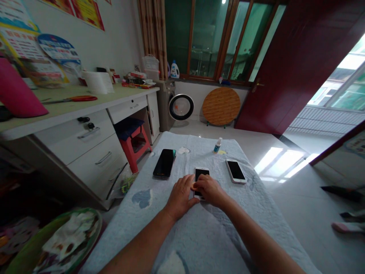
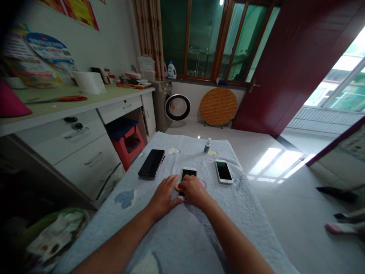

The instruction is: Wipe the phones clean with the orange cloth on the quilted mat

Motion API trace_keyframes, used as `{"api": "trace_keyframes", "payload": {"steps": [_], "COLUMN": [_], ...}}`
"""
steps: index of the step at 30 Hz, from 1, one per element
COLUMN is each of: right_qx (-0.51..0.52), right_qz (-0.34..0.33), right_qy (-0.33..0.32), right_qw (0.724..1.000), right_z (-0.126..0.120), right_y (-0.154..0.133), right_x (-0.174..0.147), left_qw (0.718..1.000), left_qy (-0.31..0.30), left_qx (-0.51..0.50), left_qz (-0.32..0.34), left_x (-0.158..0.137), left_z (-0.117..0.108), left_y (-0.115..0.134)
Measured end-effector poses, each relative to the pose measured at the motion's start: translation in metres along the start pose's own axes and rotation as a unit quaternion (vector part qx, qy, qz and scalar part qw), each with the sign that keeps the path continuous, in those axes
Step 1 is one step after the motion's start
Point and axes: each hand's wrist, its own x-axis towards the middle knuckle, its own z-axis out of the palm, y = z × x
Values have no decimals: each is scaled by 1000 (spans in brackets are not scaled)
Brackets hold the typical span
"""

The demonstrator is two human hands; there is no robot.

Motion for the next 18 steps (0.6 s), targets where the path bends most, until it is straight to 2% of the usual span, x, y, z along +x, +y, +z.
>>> {"api": "trace_keyframes", "payload": {"steps": [5,10,14,18], "right_qx": [36,48,46,38], "right_qz": [-53,-55,-37,15], "right_qy": [-10,-11,-28,-55], "right_qw": [998,997,998,998], "right_z": [-5,-8,-18,-26], "right_y": [-9,-2,5,15], "right_x": [-19,-30,-37,-43], "left_qw": [1000,998,997,996], "left_qy": [-12,-44,-59,-70], "left_qx": [16,36,37,41], "left_qz": [-7,-11,-18,-30], "left_x": [1,3,3,3], "left_z": [-5,-7,-9,-12], "left_y": [5,9,10,13]}}
